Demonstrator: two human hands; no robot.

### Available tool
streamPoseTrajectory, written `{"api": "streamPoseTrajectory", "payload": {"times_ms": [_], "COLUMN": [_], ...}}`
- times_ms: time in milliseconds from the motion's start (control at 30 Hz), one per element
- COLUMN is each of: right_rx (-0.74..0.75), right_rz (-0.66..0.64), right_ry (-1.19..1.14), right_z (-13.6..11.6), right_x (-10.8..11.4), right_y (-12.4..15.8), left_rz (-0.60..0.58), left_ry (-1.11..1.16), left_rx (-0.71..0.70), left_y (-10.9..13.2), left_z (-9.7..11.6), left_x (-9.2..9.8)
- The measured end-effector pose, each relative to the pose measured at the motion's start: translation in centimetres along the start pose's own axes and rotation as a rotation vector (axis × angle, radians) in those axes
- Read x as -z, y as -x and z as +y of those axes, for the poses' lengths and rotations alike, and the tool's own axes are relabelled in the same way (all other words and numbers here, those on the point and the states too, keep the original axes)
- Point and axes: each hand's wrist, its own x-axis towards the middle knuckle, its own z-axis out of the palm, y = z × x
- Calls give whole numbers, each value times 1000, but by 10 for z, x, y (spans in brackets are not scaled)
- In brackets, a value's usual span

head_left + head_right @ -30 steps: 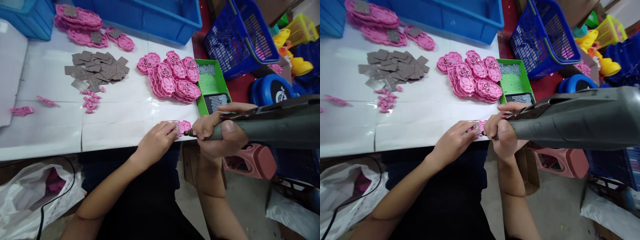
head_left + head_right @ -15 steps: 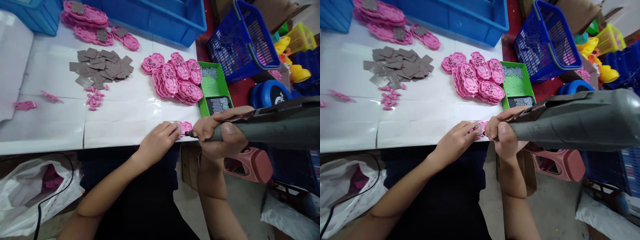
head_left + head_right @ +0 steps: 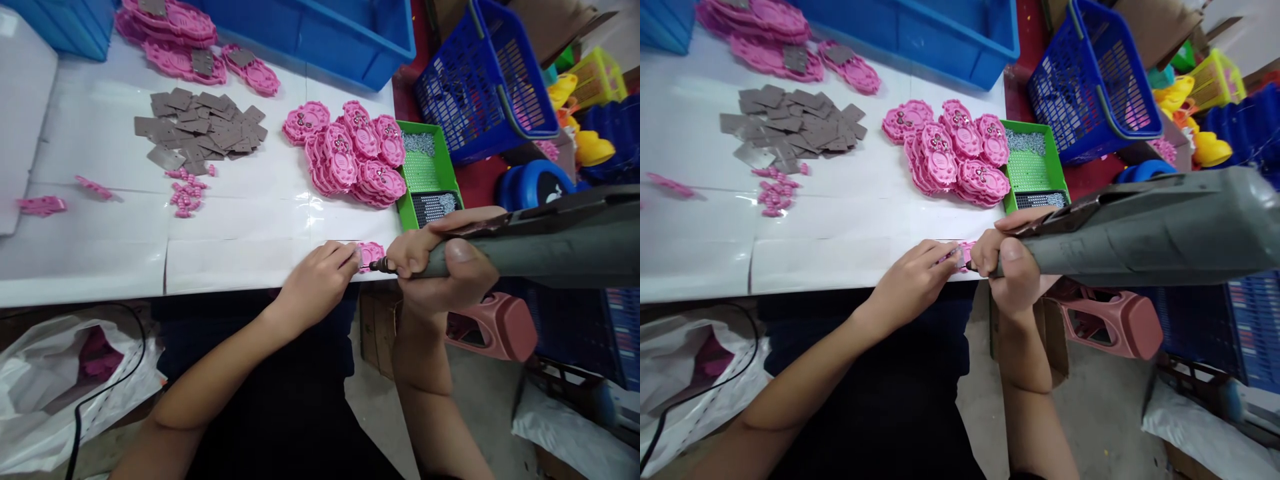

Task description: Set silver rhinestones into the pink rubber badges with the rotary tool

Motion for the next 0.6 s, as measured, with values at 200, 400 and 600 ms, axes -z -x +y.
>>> {"api": "streamPoseTrajectory", "payload": {"times_ms": [200, 400, 600], "right_rx": [37, 201, 155], "right_rz": [140, 478, 517], "right_ry": [51, 137, 206], "right_z": [-26, -23, 12], "right_x": [17, 72, 124], "right_y": [-10, -42, -70], "left_rz": [42, 50, 90], "left_ry": [-16, -115, -147], "left_rx": [-40, -107, -158], "left_y": [3, 6, 8], "left_z": [-2, -3, -5], "left_x": [0, 2, 0]}}
